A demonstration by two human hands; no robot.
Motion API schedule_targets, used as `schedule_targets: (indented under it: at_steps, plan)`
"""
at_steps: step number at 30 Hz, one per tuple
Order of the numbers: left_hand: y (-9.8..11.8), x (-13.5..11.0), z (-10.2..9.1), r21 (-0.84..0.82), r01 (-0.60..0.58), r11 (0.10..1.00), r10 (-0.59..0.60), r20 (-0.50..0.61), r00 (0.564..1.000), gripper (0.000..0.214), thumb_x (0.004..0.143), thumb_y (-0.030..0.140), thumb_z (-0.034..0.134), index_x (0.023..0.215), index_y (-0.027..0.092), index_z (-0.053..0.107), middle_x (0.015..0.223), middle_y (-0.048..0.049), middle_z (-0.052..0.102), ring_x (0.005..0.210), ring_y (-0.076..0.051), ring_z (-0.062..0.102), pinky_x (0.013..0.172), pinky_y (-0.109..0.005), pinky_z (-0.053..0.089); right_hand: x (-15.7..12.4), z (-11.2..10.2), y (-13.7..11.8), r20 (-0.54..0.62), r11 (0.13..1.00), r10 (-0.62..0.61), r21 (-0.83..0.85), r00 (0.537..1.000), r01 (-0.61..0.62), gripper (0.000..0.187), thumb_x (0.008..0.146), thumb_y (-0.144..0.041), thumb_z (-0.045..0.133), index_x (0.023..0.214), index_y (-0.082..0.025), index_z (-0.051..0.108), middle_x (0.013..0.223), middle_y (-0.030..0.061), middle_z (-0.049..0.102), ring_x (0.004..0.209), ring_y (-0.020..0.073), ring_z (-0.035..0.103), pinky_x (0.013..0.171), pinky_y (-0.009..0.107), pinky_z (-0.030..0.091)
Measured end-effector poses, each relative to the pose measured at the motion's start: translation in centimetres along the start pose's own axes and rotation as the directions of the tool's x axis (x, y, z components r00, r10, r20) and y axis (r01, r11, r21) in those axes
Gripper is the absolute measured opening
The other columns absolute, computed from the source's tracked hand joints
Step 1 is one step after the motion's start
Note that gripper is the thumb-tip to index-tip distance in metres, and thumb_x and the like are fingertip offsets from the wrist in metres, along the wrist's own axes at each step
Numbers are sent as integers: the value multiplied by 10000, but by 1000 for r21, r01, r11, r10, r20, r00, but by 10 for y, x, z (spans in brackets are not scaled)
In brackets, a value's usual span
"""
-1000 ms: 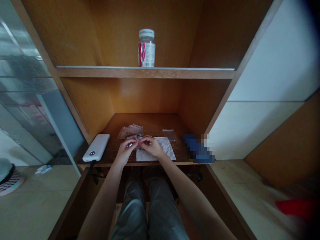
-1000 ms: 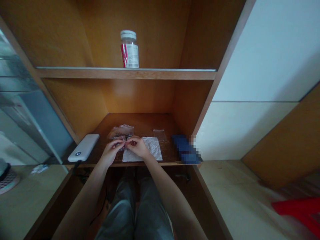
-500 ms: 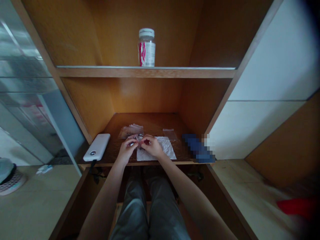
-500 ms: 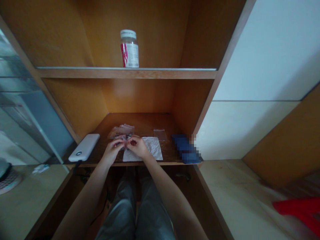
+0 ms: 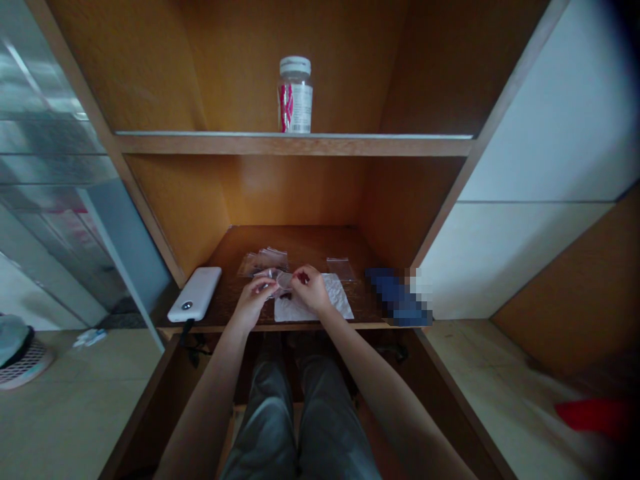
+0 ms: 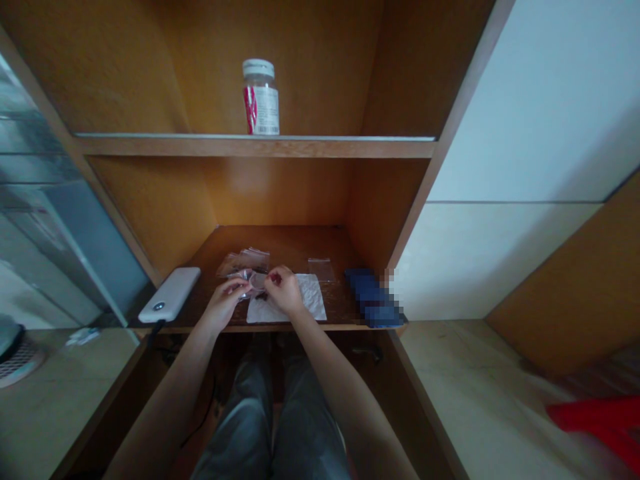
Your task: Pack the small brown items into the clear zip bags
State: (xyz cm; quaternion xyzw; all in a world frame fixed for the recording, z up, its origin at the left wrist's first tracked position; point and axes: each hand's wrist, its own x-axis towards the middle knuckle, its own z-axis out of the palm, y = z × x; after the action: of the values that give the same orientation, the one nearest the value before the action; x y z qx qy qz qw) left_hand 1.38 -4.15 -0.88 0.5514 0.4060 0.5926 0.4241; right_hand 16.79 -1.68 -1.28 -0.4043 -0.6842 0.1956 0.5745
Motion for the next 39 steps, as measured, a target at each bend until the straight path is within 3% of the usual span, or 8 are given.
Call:
schedule_targets:
  at_steps: [9, 13, 17, 21, 26, 31, 34, 39]
  plan:
    - [1, 0, 0, -4, 25, 1000, -25, 7, 1000, 158, 605, 310, 684, 677, 173, 655, 1101, -82, 593, 1078, -240, 494, 834, -313, 398, -3, -3, -10, 64, 977, -171, 139, 983, 161, 247, 722, -78, 423, 835, -204, 603, 937, 53, 548, 915, 163, 512, 789, 301, 408]
    - [2, 0, -1, 3, 19, 1000, -19, 15, 1000, 145, 617, 304, 677, 679, 176, 649, 1136, -74, 579, 1094, -231, 483, 828, -288, 393, -4, -3, -12, 23, 975, -164, 155, 986, 159, 215, 716, -123, 501, 902, -207, 567, 954, 52, 550, 886, 163, 522, 762, 298, 427]
    - [2, -1, -1, 28, -8, 1000, 7, 31, 999, 118, 633, 291, 663, 685, 186, 653, 1068, -60, 610, 1055, -216, 510, 836, -288, 383, -4, 0, -11, 53, 968, -214, 144, 975, 204, 94, 740, -153, 528, 784, -210, 590, 930, 50, 558, 937, 162, 521, 824, 308, 421]
    - [4, -2, -1, 42, -5, 999, 3, 49, 999, 113, 630, 280, 663, 690, 185, 655, 1040, -59, 616, 1020, -212, 528, 836, -298, 387, -3, 3, -6, 111, 966, -238, 125, 965, 224, 177, 766, -141, 507, 811, -230, 653, 1029, 51, 581, 985, 156, 529, 857, 320, 413]
    - [7, -4, 0, 32, -7, 999, 4, 71, 997, 119, 625, 278, 667, 685, 177, 649, 1121, -69, 580, 1097, -224, 485, 868, -308, 378, -3, 4, -3, 170, 970, -235, 97, 957, 221, 208, 762, -161, 531, 887, -258, 667, 951, 28, 658, 892, 162, 580, 835, 340, 423]
    - [10, -3, 2, -138, 66, 988, -67, -2, 998, 135, 620, 275, 667, 691, 166, 628, 1084, -69, 601, 981, -215, 558, 744, -304, 440, -2, 3, 0, 151, 981, -162, 129, 975, 143, 187, 777, -196, 526, 845, -267, 684, 832, 23, 679, 784, 166, 601, 749, 309, 448]
    - [13, -2, 2, -331, 127, 935, -152, -49, 987, 137, 630, 263, 656, 699, 159, 601, 998, -60, 632, 846, -190, 607, 664, -299, 457, -2, 4, 1, 111, 985, -95, 156, 989, 77, 165, 771, -227, 545, 840, -261, 691, 797, 25, 684, 740, 165, 607, 715, 295, 455]
    - [13, 2, -2, -526, 113, 843, -202, -114, 973, 106, 631, 198, 643, 701, 171, 568, 803, -9, 662, 700, -142, 622, 648, -278, 465, -1, 3, -3, 21, 972, 29, 234, 999, -33, 157, 720, -317, 613, 812, -226, 700, 812, 36, 695, 730, 174, 620, 665, 283, 469]
